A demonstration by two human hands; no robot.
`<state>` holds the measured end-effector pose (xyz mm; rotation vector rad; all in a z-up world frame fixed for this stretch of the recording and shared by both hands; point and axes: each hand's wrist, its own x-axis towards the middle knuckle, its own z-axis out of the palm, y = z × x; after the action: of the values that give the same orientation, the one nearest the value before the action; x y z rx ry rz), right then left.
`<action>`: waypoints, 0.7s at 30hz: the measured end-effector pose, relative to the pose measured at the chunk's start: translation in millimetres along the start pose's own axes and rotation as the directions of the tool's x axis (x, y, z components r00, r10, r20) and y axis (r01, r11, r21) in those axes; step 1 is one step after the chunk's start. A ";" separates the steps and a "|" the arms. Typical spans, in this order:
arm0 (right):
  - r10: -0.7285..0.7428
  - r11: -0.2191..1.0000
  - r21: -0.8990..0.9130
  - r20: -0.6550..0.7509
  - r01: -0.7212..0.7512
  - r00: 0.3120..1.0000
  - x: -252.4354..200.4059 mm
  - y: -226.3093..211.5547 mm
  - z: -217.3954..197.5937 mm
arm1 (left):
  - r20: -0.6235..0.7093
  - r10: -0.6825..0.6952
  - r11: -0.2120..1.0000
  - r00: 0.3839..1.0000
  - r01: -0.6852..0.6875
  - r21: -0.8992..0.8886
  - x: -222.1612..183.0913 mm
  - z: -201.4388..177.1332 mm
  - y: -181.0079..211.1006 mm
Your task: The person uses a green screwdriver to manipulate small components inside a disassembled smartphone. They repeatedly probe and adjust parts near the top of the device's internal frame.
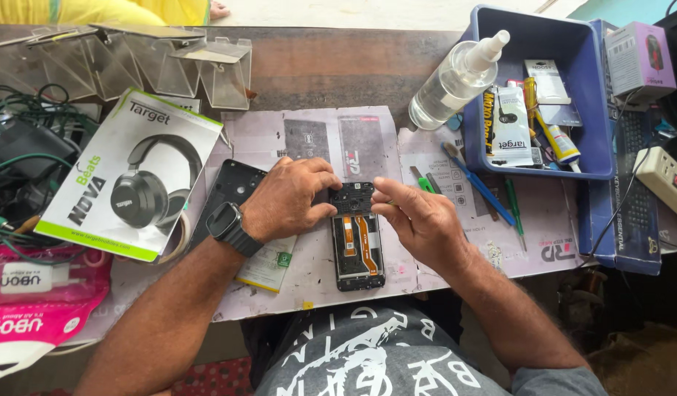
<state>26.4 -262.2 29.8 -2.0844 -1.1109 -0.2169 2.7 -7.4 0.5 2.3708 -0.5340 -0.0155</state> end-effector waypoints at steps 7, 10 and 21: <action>0.002 1.000 0.024 -0.035 -0.002 0.999 2.6 -2.8 1.4 | -0.018 0.011 1.000 1.000 -0.010 0.006 0.6 -3.3 -0.6; 0.014 0.998 0.066 -0.015 -0.013 1.000 4.6 -1.3 0.7 | -0.027 0.019 1.000 0.999 -0.019 -0.001 0.9 -7.0 -2.1; -0.061 0.998 -0.038 -0.087 0.057 0.994 -3.4 1.7 7.6 | -0.004 -0.023 1.000 1.000 0.023 0.017 0.0 -2.0 -1.1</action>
<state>24.2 -259.8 22.0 -2.0544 -1.1235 -0.3571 3.4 -5.4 1.4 2.3931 -0.5067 -0.0169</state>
